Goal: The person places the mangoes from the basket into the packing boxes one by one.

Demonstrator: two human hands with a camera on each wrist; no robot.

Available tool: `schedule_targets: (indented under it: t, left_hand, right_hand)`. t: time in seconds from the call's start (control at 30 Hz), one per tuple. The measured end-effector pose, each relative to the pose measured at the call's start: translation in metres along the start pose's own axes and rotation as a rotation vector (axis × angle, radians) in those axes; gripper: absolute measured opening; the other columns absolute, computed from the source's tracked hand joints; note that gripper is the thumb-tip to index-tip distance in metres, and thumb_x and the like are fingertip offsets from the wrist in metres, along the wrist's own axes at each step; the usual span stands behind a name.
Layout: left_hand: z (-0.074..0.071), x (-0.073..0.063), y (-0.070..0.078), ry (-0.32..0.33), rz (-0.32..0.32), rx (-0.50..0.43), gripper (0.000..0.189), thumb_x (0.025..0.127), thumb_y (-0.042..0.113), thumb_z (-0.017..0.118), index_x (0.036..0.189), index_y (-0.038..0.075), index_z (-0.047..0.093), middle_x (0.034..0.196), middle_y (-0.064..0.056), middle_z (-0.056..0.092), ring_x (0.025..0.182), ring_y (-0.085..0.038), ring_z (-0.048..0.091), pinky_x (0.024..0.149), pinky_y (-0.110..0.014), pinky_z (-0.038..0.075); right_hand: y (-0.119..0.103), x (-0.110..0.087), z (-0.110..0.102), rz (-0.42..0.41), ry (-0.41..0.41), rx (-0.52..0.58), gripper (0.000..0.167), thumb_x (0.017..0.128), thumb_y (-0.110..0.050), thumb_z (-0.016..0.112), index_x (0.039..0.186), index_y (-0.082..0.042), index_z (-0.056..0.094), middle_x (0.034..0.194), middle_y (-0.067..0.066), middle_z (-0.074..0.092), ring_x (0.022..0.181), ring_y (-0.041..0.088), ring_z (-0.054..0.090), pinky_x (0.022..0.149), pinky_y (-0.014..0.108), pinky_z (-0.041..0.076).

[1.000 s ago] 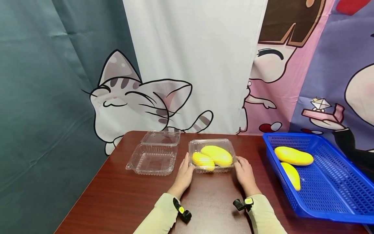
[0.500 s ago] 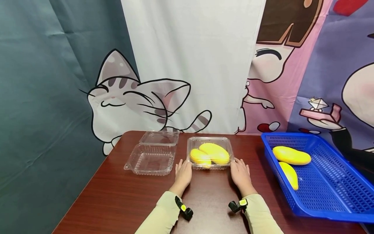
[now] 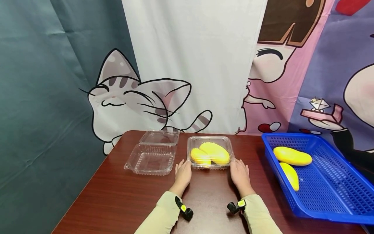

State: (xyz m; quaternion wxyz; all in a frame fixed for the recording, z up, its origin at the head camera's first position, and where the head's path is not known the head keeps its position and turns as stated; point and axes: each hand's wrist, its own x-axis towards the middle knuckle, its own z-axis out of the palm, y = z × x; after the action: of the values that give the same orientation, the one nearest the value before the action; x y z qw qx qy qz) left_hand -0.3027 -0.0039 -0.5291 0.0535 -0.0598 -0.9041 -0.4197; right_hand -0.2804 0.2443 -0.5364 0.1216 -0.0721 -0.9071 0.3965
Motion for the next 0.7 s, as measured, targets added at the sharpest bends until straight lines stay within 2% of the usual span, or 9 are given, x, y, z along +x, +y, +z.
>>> schedule_targets:
  t: [0.2,0.53,0.7]
  left_hand:
    - [0.0017,0.0011,0.0,0.033,0.001,-0.016,0.047,0.107,0.02,0.033,0.128,-0.006,0.065,0.133,-0.017,0.065,0.137,-0.036,0.046,0.119,-0.06,0.016]
    - [0.0017,0.0007,0.0013,0.051,-0.021,-0.103,0.049,0.109,0.024,0.033,0.136,-0.005,0.06,0.136,-0.022,0.062,0.137,-0.039,0.044,0.12,-0.056,0.013]
    - [0.0032,-0.0008,-0.0013,0.051,-0.002,-0.088,0.048,0.109,0.026,0.032,0.134,-0.001,0.063,0.134,-0.02,0.064,0.137,-0.039,0.044,0.12,-0.057,0.013]
  right_hand:
    - [-0.0009,-0.0011,-0.0014,-0.009,0.022,-0.009,0.054,0.106,-0.023,0.024,0.14,0.006,0.055,0.147,0.024,0.051,0.146,0.045,0.031,0.118,0.063,0.008]
    - [-0.0025,0.0005,-0.0024,-0.018,0.047,0.008,0.053,0.104,-0.022,0.027,0.139,0.007,0.056,0.145,0.025,0.052,0.144,0.046,0.033,0.118,0.064,0.01]
    - [-0.0003,0.0,-0.0012,0.007,0.061,0.029,0.054,0.104,-0.024,0.027,0.139,0.007,0.056,0.145,0.026,0.052,0.143,0.046,0.035,0.119,0.062,0.012]
